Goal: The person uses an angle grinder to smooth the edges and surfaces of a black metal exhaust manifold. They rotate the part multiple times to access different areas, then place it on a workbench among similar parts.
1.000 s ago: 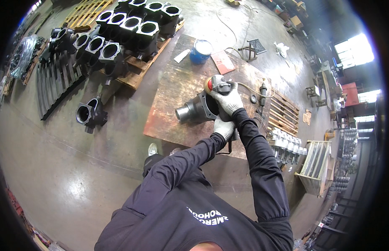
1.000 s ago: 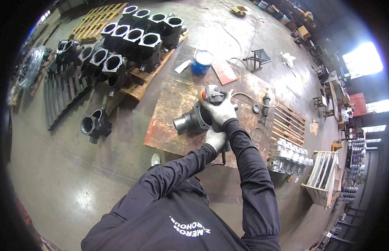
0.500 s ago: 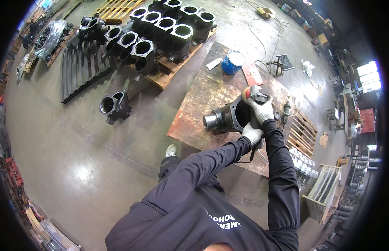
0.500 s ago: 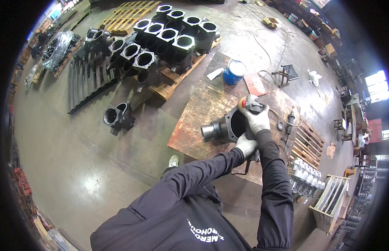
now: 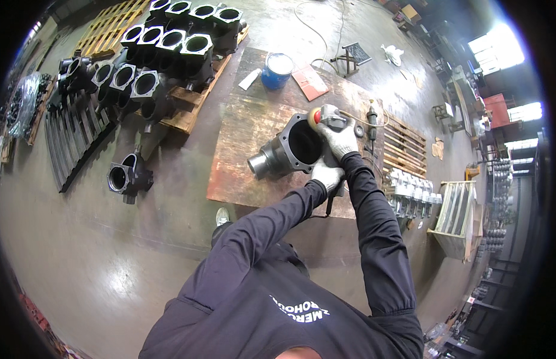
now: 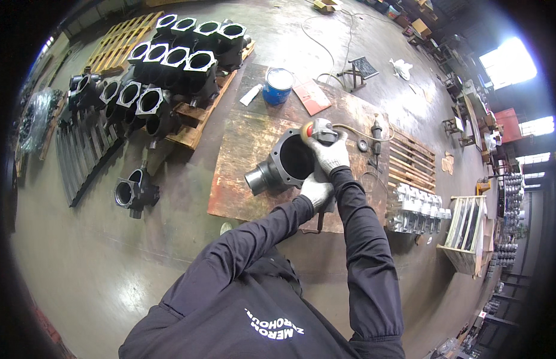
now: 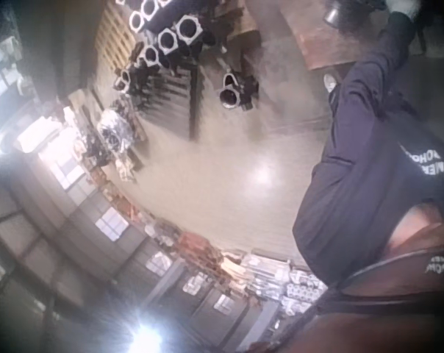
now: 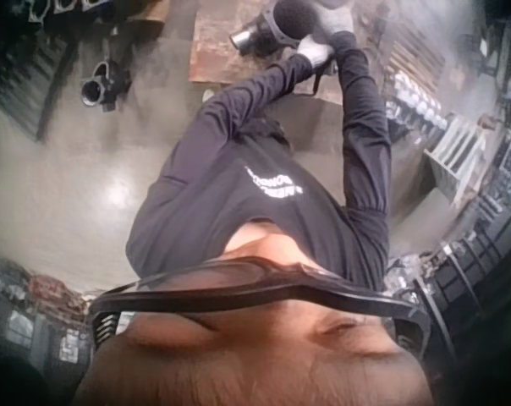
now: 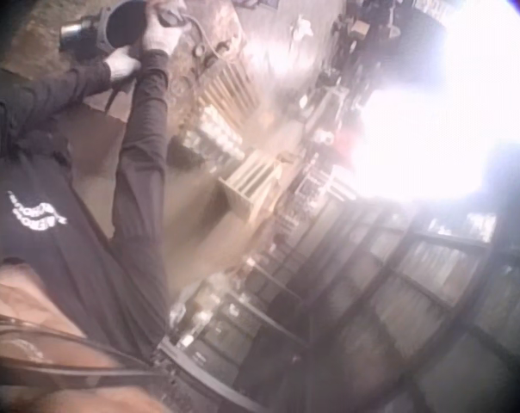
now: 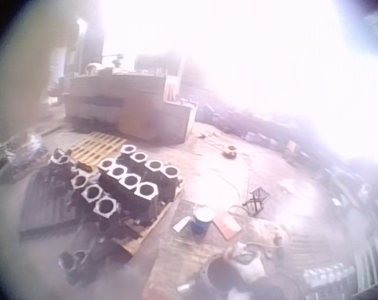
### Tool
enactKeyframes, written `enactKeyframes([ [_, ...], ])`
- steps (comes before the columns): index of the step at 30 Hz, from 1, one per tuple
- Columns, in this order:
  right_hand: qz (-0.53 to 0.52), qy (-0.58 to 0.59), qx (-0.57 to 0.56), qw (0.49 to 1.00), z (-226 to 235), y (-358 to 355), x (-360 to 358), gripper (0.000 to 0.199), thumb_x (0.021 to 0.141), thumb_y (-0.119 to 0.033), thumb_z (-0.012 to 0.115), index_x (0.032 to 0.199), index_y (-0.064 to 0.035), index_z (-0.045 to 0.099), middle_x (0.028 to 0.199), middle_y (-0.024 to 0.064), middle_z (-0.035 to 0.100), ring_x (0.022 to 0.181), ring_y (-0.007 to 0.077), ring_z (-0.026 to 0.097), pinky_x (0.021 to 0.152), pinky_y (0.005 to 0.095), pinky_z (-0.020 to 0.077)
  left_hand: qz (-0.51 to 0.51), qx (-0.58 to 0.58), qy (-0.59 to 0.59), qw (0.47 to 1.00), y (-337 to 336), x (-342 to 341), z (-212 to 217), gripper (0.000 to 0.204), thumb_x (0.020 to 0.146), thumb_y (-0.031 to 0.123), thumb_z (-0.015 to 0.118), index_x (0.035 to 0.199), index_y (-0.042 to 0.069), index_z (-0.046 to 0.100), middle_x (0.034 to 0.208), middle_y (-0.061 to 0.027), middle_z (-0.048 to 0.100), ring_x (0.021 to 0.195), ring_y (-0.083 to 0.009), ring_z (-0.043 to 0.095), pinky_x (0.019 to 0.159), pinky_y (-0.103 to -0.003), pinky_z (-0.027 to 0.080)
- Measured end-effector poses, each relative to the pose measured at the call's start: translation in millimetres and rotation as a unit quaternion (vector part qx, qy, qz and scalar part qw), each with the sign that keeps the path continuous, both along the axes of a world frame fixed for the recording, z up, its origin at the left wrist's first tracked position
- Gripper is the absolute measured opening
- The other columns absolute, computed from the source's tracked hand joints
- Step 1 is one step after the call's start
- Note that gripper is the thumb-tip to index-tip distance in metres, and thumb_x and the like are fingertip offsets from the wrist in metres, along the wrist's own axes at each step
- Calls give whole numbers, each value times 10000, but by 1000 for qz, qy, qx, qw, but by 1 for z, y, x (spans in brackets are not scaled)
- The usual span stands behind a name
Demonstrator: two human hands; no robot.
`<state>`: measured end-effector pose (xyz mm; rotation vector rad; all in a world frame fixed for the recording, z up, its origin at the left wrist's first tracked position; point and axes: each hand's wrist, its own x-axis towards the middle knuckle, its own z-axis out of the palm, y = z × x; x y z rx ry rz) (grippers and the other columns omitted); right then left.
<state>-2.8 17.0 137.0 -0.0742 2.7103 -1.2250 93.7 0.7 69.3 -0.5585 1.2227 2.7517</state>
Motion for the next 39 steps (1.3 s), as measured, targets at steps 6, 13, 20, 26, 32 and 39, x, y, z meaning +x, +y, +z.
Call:
enactKeyframes([
  [6, -10, -7, -19, 1000, 15, -2, 6, 986, 704, -370, 885, 1384, 67, 320, 1292, 238, 592, 1181, 302, 616, 1013, 357, 482, 14, -15, -31, 999, -2, 5, 15, 360, 775, -2, 608, 1134, -35, 593, 1019, -121, 696, 912, -224, 672, 818, -352, 542],
  [13, 29, -9, -7, 1000, -2, -25, 1, 971, 720, -380, 880, 1384, 54, 321, 1264, 242, 608, 1169, 294, 624, 1004, 359, 488, -5, -25, -82, 996, -29, 8, 15, 352, 794, -15, 579, 1146, -40, 588, 1004, -113, 699, 861, -238, 682, 765, -362, 546],
  [20, -66, 3, -45, 997, 5, 33, 27, 990, 716, -322, 893, 1401, 61, 290, 1303, 214, 544, 1195, 270, 565, 1028, 350, 456, -43, -74, -60, 995, 11, 32, 33, 400, 760, 64, 640, 1125, -78, 560, 827, -129, 682, 753, -219, 675, 674, -358, 555],
  [26, -56, -3, -57, 997, -1, 18, 21, 964, 724, -310, 891, 1383, 63, 295, 1277, 211, 569, 1159, 254, 587, 1004, 341, 473, -67, -92, -67, 991, -3, 24, 23, 271, 777, 50, 628, 1028, -53, 624, 852, -141, 691, 723, -223, 672, 635, -363, 548],
  [32, -76, 23, -50, 996, -10, 20, 7, 957, 716, -345, 894, 1360, 68, 318, 1238, 197, 587, 1116, 252, 599, 965, 339, 489, -147, -107, -130, 975, -19, 12, 35, 218, 775, 68, 631, 962, -42, 610, 719, -142, 665, 527, -253, 643, 460, -405, 527],
  [39, -110, -17, -8, 994, 6, 58, 84, 886, 726, -291, 889, 1341, 59, 355, 1295, 217, 548, 1190, 271, 568, 1018, 358, 465, -172, -196, -96, 961, 30, 81, 15, 342, 767, 158, 690, 1015, -72, 640, 853, -151, 725, 812, -243, 716, 734, -351, 559],
])
